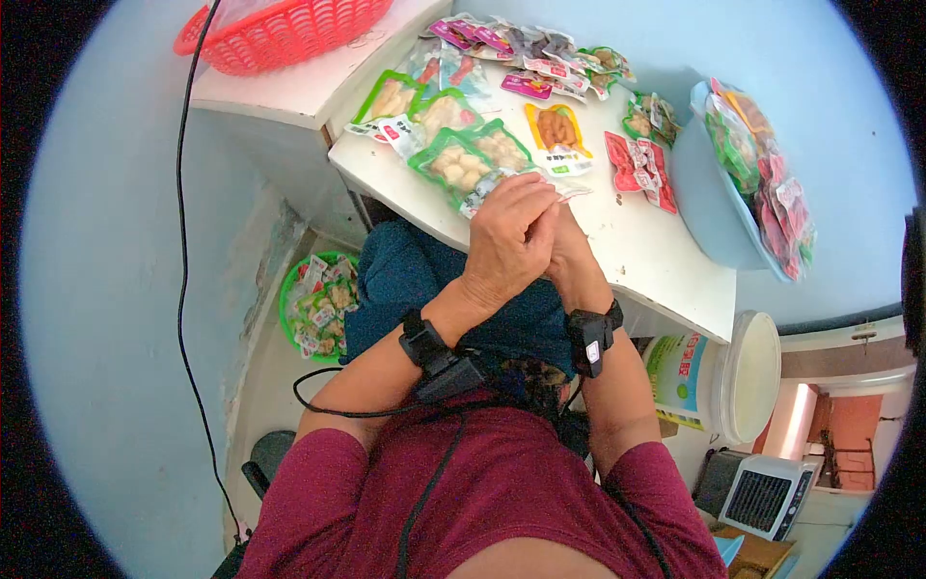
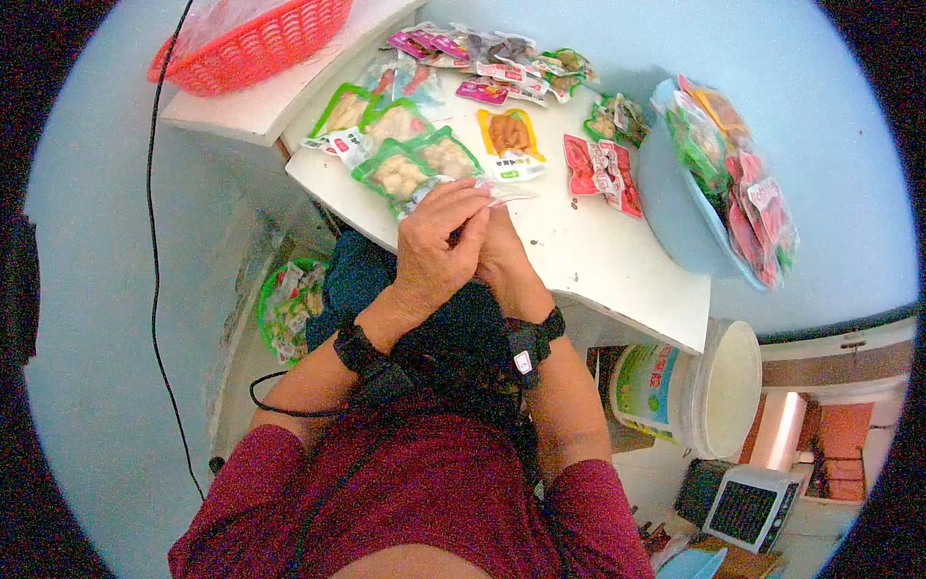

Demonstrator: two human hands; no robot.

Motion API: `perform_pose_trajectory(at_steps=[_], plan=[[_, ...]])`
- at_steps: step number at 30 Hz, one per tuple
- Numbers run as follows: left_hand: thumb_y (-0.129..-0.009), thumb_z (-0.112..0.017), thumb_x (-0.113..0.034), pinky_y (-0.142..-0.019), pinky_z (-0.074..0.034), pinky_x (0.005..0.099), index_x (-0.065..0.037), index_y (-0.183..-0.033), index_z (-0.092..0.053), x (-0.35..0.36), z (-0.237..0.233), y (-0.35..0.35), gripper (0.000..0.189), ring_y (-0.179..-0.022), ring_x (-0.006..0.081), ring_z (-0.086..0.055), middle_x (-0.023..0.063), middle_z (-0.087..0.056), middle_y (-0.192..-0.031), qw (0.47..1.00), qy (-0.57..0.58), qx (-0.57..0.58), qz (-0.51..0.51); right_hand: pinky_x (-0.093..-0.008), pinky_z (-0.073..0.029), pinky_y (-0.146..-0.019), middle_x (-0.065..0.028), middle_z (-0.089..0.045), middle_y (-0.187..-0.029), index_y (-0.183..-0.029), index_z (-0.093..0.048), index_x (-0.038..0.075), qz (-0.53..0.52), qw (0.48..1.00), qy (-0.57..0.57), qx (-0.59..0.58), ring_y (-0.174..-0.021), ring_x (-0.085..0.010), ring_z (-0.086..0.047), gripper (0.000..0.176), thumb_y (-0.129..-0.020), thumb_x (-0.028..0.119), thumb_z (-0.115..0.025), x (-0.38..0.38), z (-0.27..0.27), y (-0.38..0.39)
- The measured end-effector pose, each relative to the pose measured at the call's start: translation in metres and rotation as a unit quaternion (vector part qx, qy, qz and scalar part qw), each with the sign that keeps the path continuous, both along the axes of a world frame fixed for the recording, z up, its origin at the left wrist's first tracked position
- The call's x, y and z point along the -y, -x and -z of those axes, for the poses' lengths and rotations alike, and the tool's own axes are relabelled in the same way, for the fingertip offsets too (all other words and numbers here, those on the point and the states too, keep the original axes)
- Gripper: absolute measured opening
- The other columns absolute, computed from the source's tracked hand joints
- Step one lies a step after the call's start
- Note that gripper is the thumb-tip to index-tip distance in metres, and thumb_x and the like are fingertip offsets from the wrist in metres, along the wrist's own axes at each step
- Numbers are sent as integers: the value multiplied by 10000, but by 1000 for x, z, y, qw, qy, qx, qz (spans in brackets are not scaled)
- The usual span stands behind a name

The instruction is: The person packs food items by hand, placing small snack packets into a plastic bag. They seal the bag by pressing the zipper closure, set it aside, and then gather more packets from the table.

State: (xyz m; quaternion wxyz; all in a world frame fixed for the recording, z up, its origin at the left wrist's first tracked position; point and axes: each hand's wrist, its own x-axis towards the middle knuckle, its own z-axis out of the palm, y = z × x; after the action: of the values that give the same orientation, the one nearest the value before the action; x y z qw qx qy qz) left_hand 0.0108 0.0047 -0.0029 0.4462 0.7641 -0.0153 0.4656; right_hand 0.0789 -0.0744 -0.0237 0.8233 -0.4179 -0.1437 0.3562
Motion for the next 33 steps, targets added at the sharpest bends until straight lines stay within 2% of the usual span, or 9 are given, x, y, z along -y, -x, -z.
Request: perform_pose_trajectory(at_steps=[3, 9, 13, 16, 22, 26, 28, 29, 33], plan=[[-807, -634, -22, -909, -494, 388, 23, -921, -679, 0, 0, 1, 131, -997, 322, -657, 171, -693, -960, 1000, 11, -3, 3, -287, -522, -626, -42, -585, -915, -1011, -559, 59, -48, 994, 67, 75, -788, -129, -576, 106, -919, 108, -578, 0, 9, -11], [-825, -628, -35, -907, -495, 378, 22, -945, -689, -9, 5, 3, 146, -984, 311, -664, 182, -695, -971, 999, 28, -18, 16, -290, -513, -574, -62, -617, -894, -977, -583, 28, 12, 992, 101, 77, -750, -134, -594, 98, -893, 78, -587, -10, 6, -4], [-844, -623, -43, -902, -496, 368, 28, -951, -685, -11, 7, 5, 142, -978, 310, -664, 193, -690, -988, 999, 34, -35, 23, -274, -512, -539, -72, -615, -884, -988, -583, 1, 14, 973, 206, 101, -726, -124, -603, 106, -924, 76, -543, -9, -2, 0], [-854, -621, -47, -882, -502, 365, 36, -963, -672, -12, 14, 5, 146, -957, 310, -666, 195, -685, -996, 999, 30, -35, 26, -276, -520, -552, -79, -633, -898, -998, -605, -18, -20, 973, 223, 54, -721, -128, -610, 145, -919, 97, -564, 2, -19, 8], [-846, -630, -40, -840, -510, 387, 25, -973, -659, -18, 25, 3, 146, -919, 332, -660, 189, -679, -965, 999, -17, -36, 12, -294, -560, -567, -138, -679, -875, -1034, -634, -51, -1, 940, 314, 136, -717, -205, -687, 227, -912, 135, -588, 34, -54, 9], [-838, -630, -30, -822, -508, 408, 17, -957, -653, -19, 31, 0, 130, -900, 350, -651, 192, -672, -948, 999, -46, -25, 6, -272, -562, -560, -135, -694, -877, -1052, -638, -41, 61, 925, 329, 181, -695, -204, -699, 259, -913, 175, -605, 61, -66, -26], [-835, -628, -24, -820, -507, 415, 17, -954, -650, -18, 34, -1, 128, -896, 358, -647, 195, -669, -944, 998, -55, -20, 3, -275, -549, -551, -147, -696, -845, -1026, -648, -48, 142, 892, 353, 244, -697, -194, -704, 282, -884, 195, -643, 68, -65, -51], [-833, -627, -21, -820, -506, 418, 18, -954, -648, -18, 36, -1, 129, -894, 363, -646, 197, -667, -943, 998, -55, -18, 0, -298, -549, -567, -163, -694, -842, -1014, -652, -51, 175, 849, 396, 302, -705, -212, -706, 286, -875, 199, -646, 69, -64, -66], [-825, -626, -12, -820, -506, 426, 19, -963, -640, -18, 35, 0, 142, -896, 374, -642, 202, -662, -941, 998, -58, -29, 0, -386, -546, -663, -213, -683, -840, -964, -669, -56, 262, 607, 543, 518, -760, -295, -699, 305, -844, 223, -649, 59, -57, -123]])
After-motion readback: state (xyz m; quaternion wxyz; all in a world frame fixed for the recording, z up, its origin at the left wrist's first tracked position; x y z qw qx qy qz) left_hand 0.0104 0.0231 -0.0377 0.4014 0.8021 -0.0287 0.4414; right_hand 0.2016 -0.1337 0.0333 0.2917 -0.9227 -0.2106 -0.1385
